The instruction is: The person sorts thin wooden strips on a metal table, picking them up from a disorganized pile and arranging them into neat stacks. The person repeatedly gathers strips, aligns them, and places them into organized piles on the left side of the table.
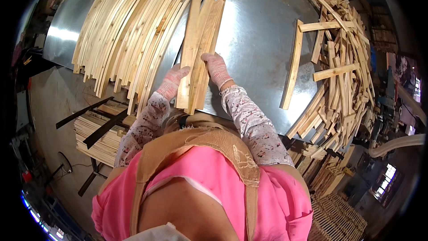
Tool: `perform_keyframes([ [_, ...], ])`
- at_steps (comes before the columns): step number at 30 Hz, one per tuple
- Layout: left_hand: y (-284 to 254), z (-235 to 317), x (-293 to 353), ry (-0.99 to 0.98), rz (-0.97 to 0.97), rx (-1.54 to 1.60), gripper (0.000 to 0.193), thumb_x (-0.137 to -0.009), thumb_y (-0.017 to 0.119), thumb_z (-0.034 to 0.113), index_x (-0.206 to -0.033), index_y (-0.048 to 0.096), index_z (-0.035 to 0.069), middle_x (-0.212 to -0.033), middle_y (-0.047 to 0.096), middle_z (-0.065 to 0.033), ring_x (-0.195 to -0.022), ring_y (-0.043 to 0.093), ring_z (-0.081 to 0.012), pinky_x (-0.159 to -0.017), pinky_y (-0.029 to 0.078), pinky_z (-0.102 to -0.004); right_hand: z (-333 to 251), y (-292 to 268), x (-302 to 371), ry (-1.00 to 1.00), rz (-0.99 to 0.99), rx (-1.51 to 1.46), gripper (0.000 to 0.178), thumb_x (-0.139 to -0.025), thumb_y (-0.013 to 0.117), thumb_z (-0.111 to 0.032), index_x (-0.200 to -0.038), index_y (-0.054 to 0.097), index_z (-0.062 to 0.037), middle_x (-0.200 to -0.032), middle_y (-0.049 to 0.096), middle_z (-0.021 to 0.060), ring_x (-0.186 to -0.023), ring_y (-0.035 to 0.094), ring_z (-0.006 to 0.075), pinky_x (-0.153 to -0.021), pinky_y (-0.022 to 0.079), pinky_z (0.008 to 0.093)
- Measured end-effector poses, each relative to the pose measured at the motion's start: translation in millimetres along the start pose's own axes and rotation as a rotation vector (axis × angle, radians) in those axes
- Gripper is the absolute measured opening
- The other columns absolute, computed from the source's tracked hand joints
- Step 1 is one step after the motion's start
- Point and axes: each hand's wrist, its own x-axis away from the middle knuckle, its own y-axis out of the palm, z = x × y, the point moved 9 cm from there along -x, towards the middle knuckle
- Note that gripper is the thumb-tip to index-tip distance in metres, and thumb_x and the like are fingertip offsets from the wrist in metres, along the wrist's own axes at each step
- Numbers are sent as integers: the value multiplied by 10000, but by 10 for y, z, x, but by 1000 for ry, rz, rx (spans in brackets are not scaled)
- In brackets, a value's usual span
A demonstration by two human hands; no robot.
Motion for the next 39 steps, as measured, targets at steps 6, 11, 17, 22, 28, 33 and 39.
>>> perform_keyframes([
  [6, -576, -168, 96, 82, 328, -557, 889, -956, 767, 499, -1542, 502, -115, -1546, 575, -322, -1483, 525, -413, -1230, 392, -421, -537, 198, 255, 91, 104, 355, 686, -1014, 575, -442, -1468, 507, 67, -1118, 741, 335, -1073, 728, 462, -963, 574, 497],
  [11, -358, 194, 799, 139, 249, -234, 486, -990, 764, 275, -1344, 664, -43, -1227, 742, -145, -1134, 683, -224, -983, 533, -351, -624, 711, 199, 9, -153, 893, 902, -1036, 521, -568, -1581, 345, 129, -1146, 749, 335, -1098, 745, 466, -989, 573, 514],
  [17, -826, -59, 1362, 253, 368, -100, 300, -1071, 703, 263, -1259, 711, 30, -990, 707, -33, -911, 651, -139, -787, 555, -330, -887, 1341, 314, -58, -406, 779, 1012, -1032, 525, -627, -1578, 296, 193, -1155, 754, 324, -1090, 741, 466, -994, 572, 489],
  [22, -16, 523, 1114, 452, 421, -402, 435, -1116, 626, 331, -1404, 633, 6, -1132, 708, -80, -1002, 659, -181, -882, 561, -354, -598, 588, 574, -26, -488, -57, 595, -1157, 426, -510, -1368, 623, 11, -954, 755, 159, -853, 718, 280, -850, 586, 396],
  [28, 3163, 108, 166, 534, -251, -590, 656, -1117, 598, 441, -1576, 482, -13, -1503, 609, -195, -1400, 568, -281, -1174, 444, -383, -433, -2358, 2099, -166, 202, -243, 595, -1048, 622, -413, -1506, 576, -36, -932, 722, 94, -798, 690, 164, -740, 586, 319],
  [33, 5095, -746, -648, 544, -194, -715, 732, -958, 762, 276, -1556, 493, -50, -1520, 579, -263, -1418, 550, -404, -1218, 405, -457, 1271, -5478, 3803, -318, 1084, 253, 421, -1047, 607, -263, -1391, 628, -21, -907, 702, 121, -818, 710, 220, -794, 601, 363],
  [39, 5388, -1140, -1478, 741, 180, -1407, 791, -1022, 685, 366, -1587, 421, -121, -1633, 437, -328, -1500, 437, -451, -1291, 319, -453, 4798, -7502, 6993, -303, 2012, -598, 379, -1070, 557, -238, -1334, 677, 6, -1145, 748, 274, -1132, 694, 458, -1025, 536, 499],
])
